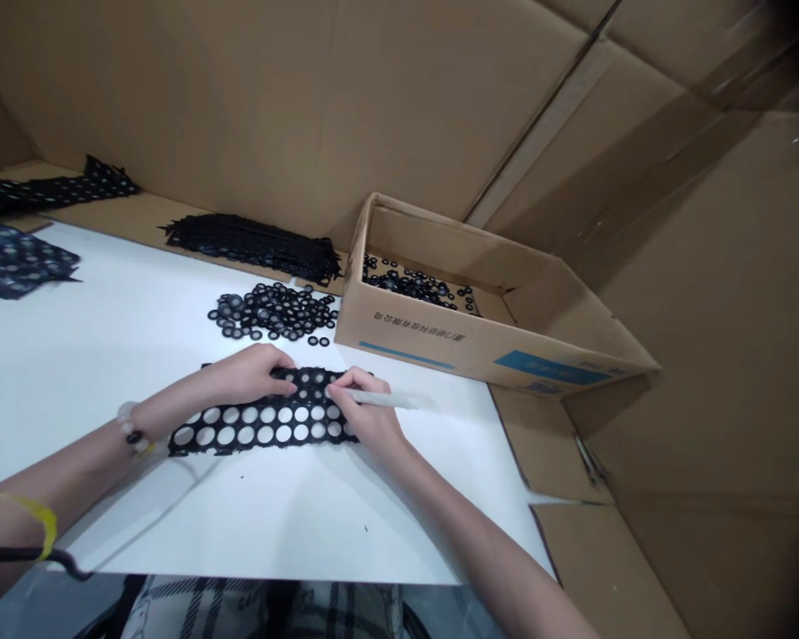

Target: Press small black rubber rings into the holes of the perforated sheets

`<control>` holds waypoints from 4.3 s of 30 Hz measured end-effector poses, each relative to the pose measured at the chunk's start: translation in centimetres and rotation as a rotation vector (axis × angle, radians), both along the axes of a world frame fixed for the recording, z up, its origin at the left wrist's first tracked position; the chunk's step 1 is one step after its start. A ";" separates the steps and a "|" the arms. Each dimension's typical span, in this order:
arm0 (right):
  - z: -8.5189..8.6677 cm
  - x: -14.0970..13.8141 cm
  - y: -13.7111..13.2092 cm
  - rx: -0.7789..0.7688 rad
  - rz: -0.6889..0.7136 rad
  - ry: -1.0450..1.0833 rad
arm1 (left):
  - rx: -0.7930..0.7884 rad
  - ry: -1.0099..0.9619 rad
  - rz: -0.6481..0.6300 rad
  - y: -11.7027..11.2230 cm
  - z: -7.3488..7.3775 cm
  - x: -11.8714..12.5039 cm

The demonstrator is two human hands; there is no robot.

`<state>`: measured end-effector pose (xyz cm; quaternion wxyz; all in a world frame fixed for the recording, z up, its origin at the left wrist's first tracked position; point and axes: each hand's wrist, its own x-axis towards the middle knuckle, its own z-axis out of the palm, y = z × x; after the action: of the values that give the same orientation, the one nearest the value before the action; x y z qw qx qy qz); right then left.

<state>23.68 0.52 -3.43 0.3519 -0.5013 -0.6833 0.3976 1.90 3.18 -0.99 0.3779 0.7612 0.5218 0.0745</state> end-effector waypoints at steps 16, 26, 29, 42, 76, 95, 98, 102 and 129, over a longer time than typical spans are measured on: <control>0.3 0.6 0.6 0.132 -0.134 0.075 | 0.106 -0.136 -0.018 -0.6 -1.0 1.1; -0.3 0.0 0.0 0.035 -0.038 0.089 | 0.159 -0.107 0.026 -0.9 -1.3 1.8; -0.7 0.1 0.2 0.033 -0.045 0.064 | 0.138 -0.104 -0.003 -0.8 -1.2 1.6; -0.7 0.0 0.2 0.044 -0.060 0.071 | 0.054 -0.197 -0.001 -0.3 -2.0 1.4; -0.7 0.0 0.0 0.024 0.099 0.122 | 0.019 -0.058 -0.060 -0.7 -1.1 1.1; -0.2 -0.7 -0.8 0.066 0.103 -0.012 | 0.101 -0.111 -0.142 -0.8 -0.7 1.5; -0.2 -1.0 -1.1 0.083 0.142 -0.047 | 0.082 -0.131 -0.174 -0.8 -0.9 1.5; -0.4 -0.6 -0.8 0.043 0.125 0.017 | 0.045 -0.076 -0.173 -0.3 -0.9 0.9; -0.4 -0.9 -0.4 -0.021 0.047 0.101 | 0.064 -0.129 -0.155 0.3 -1.5 0.0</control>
<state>22.79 0.17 -3.81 0.3712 -0.4682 -0.6720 0.4374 1.93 3.46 -2.46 0.3909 0.8045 0.4332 0.1107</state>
